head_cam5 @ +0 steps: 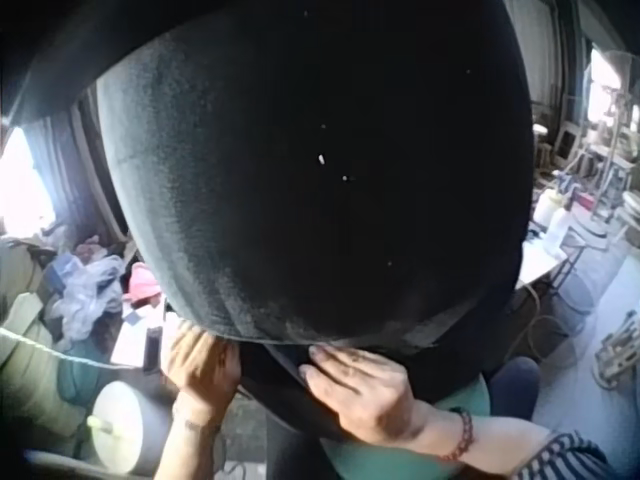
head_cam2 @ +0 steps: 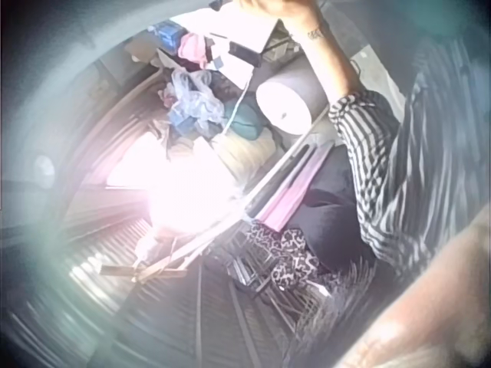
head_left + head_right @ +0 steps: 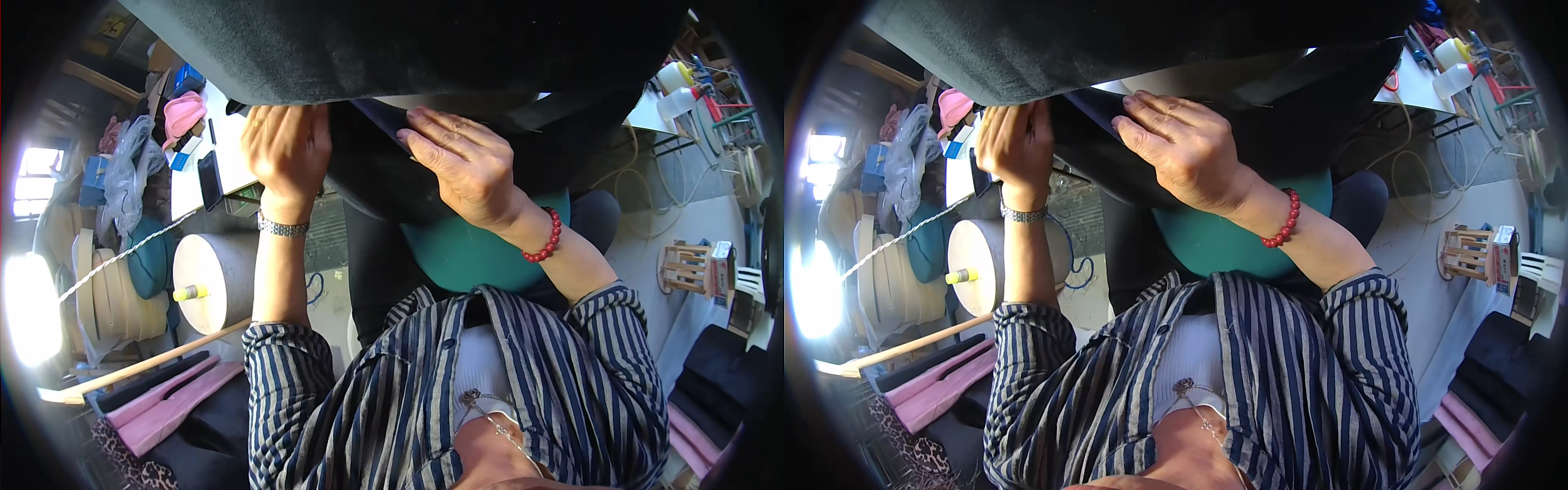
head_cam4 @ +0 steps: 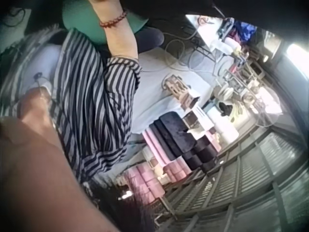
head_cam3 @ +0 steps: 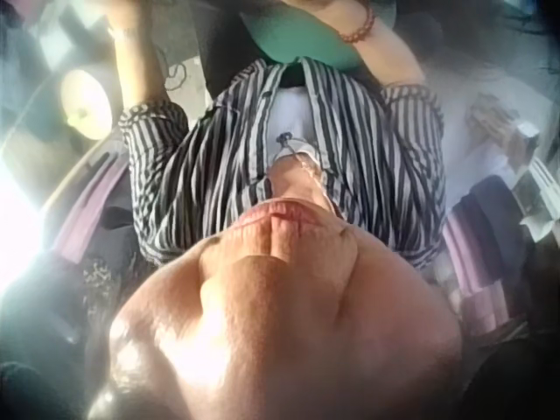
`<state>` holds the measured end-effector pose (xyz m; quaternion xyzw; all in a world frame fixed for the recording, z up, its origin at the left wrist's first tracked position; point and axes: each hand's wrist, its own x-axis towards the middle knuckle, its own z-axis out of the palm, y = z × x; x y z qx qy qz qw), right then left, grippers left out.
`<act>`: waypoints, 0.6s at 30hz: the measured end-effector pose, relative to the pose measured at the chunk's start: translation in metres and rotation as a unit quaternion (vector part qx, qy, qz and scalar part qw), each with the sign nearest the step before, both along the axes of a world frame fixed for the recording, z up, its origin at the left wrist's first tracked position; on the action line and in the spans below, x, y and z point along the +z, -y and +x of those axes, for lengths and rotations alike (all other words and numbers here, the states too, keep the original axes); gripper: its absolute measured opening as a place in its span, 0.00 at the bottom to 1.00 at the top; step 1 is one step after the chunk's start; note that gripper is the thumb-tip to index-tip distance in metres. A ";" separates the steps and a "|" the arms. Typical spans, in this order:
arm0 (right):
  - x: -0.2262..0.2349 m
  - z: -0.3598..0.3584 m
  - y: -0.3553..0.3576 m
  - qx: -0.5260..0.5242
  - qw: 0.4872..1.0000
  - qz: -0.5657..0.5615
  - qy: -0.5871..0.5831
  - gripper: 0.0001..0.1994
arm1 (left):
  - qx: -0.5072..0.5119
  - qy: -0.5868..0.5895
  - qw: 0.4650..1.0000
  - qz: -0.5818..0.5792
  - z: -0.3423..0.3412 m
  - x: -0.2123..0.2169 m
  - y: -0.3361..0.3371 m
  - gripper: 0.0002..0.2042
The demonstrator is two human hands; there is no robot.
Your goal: Sewing a black fabric cover onto a round green cushion for furniture assembly.
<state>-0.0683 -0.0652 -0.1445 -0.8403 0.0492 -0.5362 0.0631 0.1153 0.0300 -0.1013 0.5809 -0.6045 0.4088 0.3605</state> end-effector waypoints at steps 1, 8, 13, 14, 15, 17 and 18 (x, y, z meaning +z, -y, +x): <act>-0.002 0.001 0.000 -0.001 1.000 -0.008 0.013 0.09 | 0.002 0.003 1.000 0.004 -0.001 -0.001 -0.002 0.08; -0.005 -0.006 -0.006 0.002 1.000 -0.008 0.010 0.10 | -0.085 0.091 0.944 0.305 -0.019 0.030 -0.024 0.24; -0.006 -0.009 -0.003 0.015 1.000 0.009 -0.010 0.11 | -0.066 0.084 0.923 0.369 -0.016 0.030 -0.013 0.21; -0.008 -0.009 -0.003 0.014 1.000 0.013 -0.007 0.11 | -0.034 0.099 0.932 0.347 -0.019 0.028 -0.012 0.21; -0.010 -0.009 -0.003 0.019 1.000 0.009 -0.008 0.11 | -0.003 0.114 0.939 0.323 -0.021 0.027 -0.011 0.21; -0.012 -0.010 -0.004 0.020 1.000 0.007 -0.008 0.11 | -0.012 0.090 0.945 0.315 -0.020 0.019 -0.012 0.22; -0.012 -0.010 -0.004 0.021 1.000 0.008 -0.006 0.11 | -0.020 0.063 0.951 0.303 -0.018 0.013 -0.011 0.23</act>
